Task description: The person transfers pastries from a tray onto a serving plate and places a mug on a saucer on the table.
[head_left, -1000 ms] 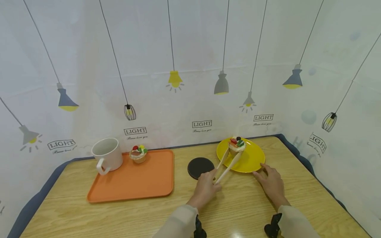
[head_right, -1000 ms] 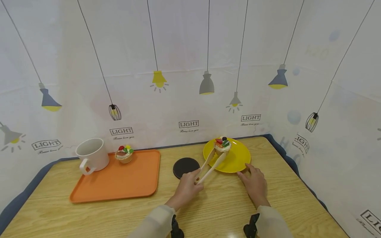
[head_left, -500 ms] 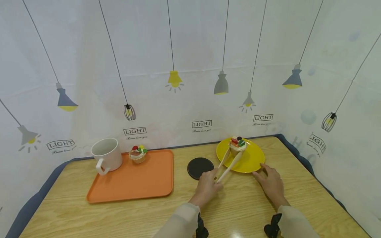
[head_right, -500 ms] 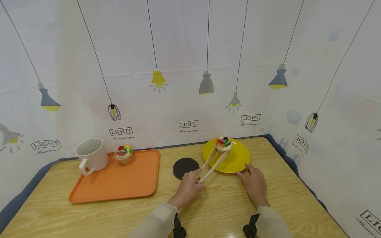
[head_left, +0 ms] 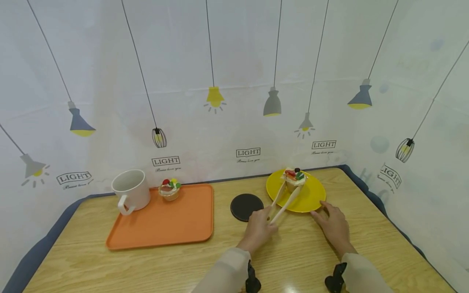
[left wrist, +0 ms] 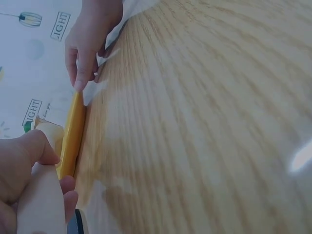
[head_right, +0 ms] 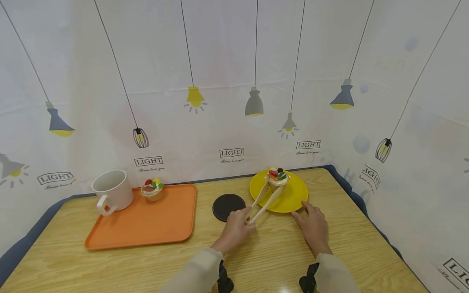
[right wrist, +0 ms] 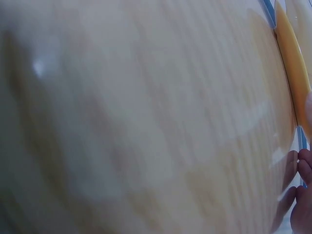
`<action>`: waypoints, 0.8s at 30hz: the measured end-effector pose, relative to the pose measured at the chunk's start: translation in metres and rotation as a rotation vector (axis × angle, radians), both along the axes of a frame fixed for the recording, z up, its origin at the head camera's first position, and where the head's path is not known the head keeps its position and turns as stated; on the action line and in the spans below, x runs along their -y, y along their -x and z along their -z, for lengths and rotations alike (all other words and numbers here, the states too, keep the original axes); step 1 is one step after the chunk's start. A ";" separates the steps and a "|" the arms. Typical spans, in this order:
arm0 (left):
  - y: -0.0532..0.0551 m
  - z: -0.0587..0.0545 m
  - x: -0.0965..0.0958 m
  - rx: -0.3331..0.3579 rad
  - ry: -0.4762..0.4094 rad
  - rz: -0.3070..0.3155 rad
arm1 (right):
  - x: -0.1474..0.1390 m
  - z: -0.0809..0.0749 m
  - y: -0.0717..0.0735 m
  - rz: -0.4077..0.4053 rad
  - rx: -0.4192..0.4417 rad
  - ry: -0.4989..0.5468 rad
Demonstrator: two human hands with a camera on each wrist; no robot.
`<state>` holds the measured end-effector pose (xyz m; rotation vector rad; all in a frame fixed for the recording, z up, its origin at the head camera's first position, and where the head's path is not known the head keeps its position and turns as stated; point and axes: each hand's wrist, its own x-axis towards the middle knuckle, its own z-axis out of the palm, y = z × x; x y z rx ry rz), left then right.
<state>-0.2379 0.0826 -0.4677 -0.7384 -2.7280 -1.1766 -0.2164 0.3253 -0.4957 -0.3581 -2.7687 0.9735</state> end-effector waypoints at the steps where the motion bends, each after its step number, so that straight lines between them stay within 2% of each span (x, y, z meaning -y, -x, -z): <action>1: 0.000 -0.001 -0.001 0.001 -0.001 0.000 | 0.000 0.000 0.000 0.000 -0.002 -0.003; 9: 0.003 -0.006 -0.006 0.059 -0.030 0.003 | 0.000 -0.001 -0.001 -0.002 -0.009 -0.003; 15: 0.006 -0.009 -0.010 0.054 -0.014 -0.007 | 0.000 -0.001 -0.001 0.003 0.005 0.005; 24: 0.007 -0.010 -0.016 0.101 0.005 -0.024 | -0.003 0.003 0.000 0.002 -0.007 -0.002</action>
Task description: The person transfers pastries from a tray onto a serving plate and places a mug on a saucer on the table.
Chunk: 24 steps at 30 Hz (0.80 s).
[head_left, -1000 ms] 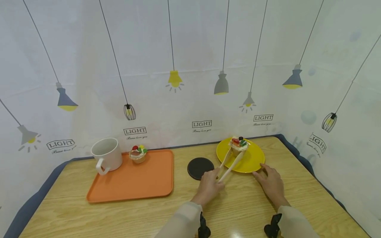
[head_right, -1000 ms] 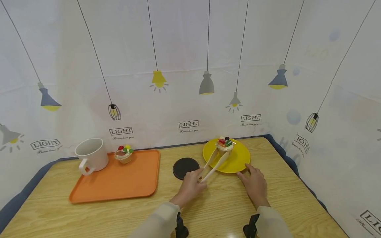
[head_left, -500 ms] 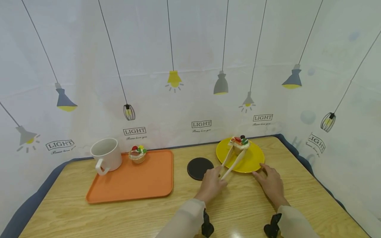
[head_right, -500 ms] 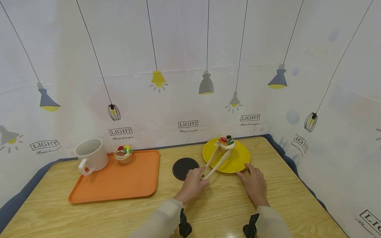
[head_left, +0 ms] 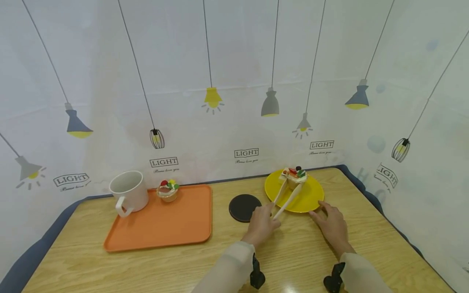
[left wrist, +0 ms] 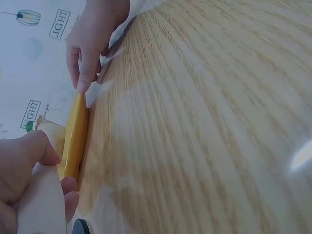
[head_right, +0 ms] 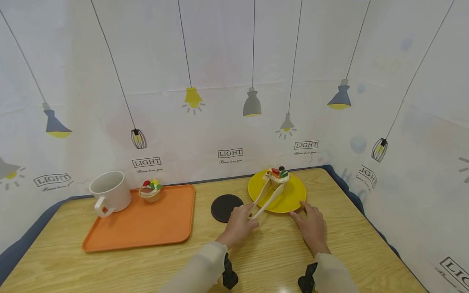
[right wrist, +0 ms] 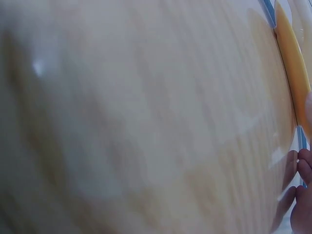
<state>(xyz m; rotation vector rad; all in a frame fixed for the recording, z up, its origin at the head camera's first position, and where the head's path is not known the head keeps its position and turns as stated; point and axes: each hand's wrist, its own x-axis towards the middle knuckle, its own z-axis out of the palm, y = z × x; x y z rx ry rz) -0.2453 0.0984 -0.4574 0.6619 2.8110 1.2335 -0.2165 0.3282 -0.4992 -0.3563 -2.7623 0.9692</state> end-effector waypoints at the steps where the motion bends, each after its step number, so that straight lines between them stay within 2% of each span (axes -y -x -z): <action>1: 0.000 0.000 -0.001 0.003 0.003 0.001 | 0.000 0.000 0.000 -0.001 -0.002 -0.001; 15: 0.004 -0.003 -0.012 0.034 0.019 -0.007 | -0.001 0.002 0.000 -0.006 -0.019 -0.002; 24: 0.010 -0.001 -0.017 0.019 0.027 0.001 | -0.001 0.003 0.001 -0.012 -0.044 0.004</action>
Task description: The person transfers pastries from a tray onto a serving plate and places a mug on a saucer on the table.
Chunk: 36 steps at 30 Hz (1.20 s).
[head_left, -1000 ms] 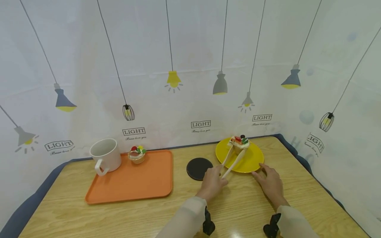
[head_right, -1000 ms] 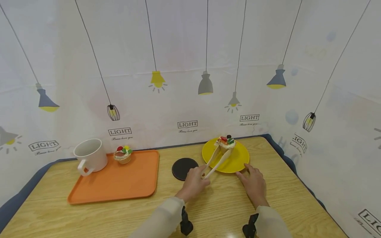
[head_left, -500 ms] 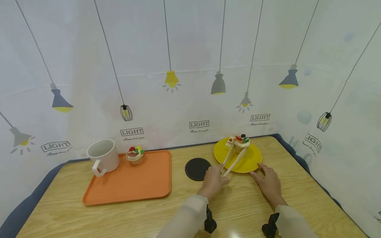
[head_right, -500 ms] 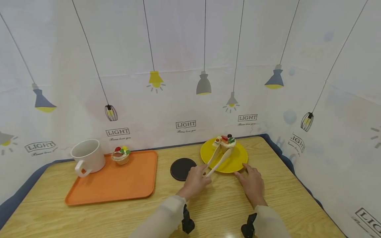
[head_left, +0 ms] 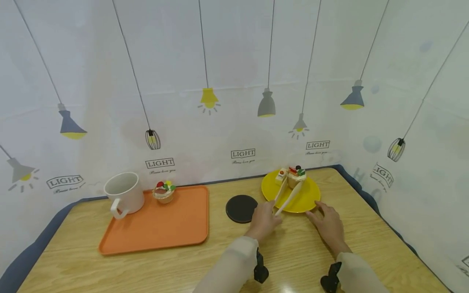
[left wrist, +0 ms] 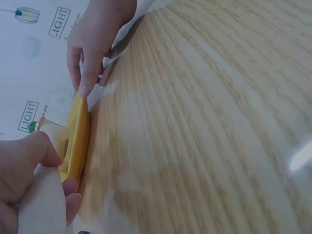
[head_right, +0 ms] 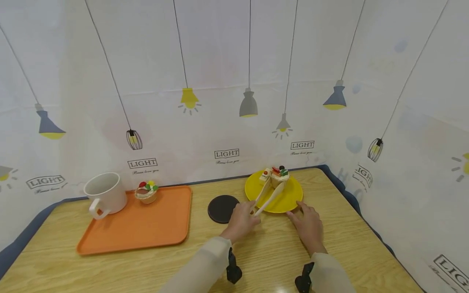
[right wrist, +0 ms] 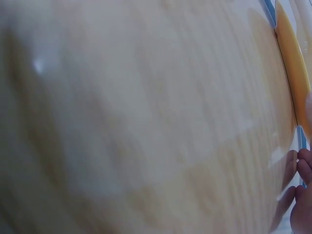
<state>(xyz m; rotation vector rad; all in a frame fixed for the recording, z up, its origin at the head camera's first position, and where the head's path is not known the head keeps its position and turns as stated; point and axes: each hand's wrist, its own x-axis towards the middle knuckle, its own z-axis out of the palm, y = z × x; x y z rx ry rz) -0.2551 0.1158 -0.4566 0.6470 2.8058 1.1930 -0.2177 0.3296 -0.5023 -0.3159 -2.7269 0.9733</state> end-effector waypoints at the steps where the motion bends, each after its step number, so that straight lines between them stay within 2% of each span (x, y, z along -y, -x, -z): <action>1: 0.001 0.000 -0.001 0.001 0.003 -0.004 | 0.000 0.000 0.000 0.000 -0.001 -0.002; 12: 0.004 -0.001 -0.008 0.022 0.050 -0.051 | 0.002 -0.003 -0.002 0.011 0.030 0.010; 18: 0.007 -0.004 -0.012 0.026 0.055 -0.035 | 0.001 -0.005 -0.003 0.008 0.024 0.007; 25: 0.009 -0.005 -0.014 -0.024 0.081 -0.026 | 0.001 -0.004 -0.002 0.003 0.013 0.001; 36: 0.008 -0.008 -0.017 0.001 0.082 -0.016 | 0.001 -0.005 -0.002 0.008 0.024 -0.010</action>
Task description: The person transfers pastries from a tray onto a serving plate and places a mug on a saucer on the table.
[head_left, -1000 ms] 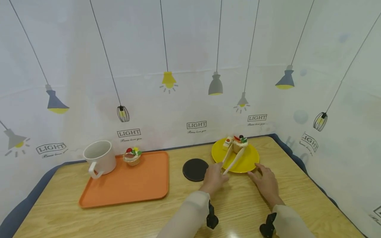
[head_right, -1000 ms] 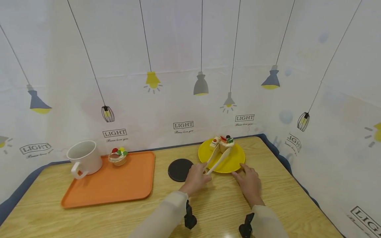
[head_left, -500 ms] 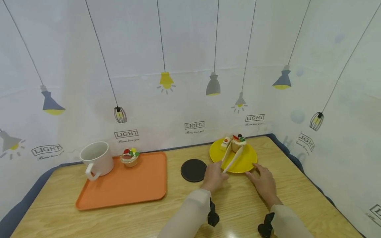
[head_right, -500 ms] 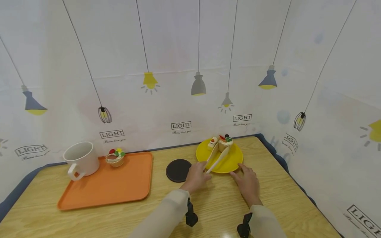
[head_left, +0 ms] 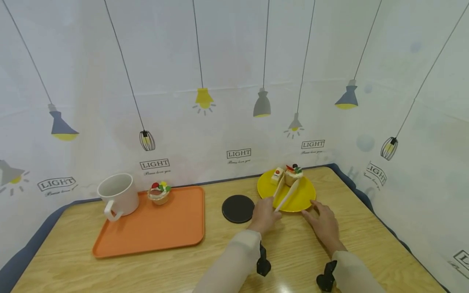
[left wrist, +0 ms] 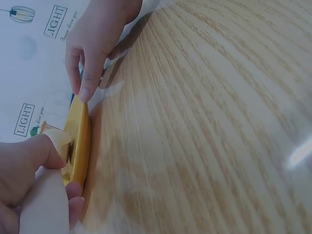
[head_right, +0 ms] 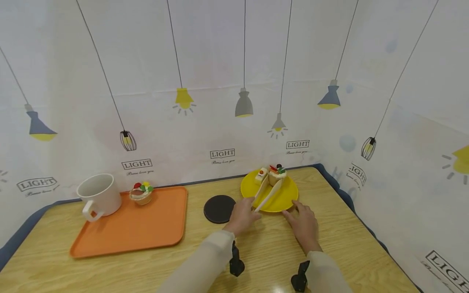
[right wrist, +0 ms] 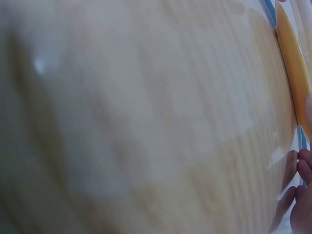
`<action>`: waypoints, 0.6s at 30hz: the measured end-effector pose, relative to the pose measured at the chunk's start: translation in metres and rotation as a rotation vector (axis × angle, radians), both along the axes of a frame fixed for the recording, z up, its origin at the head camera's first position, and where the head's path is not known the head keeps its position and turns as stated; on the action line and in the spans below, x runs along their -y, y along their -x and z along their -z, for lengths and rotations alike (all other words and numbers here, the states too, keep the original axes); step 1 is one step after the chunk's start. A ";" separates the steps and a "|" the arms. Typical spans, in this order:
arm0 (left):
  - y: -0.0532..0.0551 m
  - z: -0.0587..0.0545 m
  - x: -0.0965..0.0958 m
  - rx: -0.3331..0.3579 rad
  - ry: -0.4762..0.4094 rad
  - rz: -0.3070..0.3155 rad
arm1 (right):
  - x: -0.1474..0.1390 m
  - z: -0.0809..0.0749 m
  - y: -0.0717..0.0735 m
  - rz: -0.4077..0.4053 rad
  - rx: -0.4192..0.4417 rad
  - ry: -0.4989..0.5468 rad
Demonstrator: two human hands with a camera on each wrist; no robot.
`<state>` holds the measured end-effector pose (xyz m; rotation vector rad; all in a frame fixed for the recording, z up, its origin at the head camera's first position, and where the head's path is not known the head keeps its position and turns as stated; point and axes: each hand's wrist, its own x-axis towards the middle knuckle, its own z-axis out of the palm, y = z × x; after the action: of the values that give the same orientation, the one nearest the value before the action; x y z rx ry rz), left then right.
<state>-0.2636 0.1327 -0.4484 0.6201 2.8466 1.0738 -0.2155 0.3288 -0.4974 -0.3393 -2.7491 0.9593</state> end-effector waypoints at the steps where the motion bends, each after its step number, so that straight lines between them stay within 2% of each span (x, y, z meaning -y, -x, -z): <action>1: 0.000 -0.001 0.000 0.002 -0.001 0.000 | 0.000 0.000 0.000 0.001 0.000 -0.001; 7: -0.001 -0.005 -0.001 0.035 0.006 -0.001 | 0.000 -0.001 0.000 0.003 -0.003 0.001; 13: 0.001 -0.004 -0.003 0.063 0.037 -0.017 | 0.001 -0.002 -0.001 0.007 -0.001 0.007; 18: 0.002 -0.005 -0.003 0.087 0.025 -0.030 | 0.001 -0.002 -0.001 0.011 0.005 0.010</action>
<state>-0.2655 0.1355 -0.4434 0.5168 2.7986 1.0401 -0.2149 0.3275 -0.4954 -0.3579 -2.7448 0.9713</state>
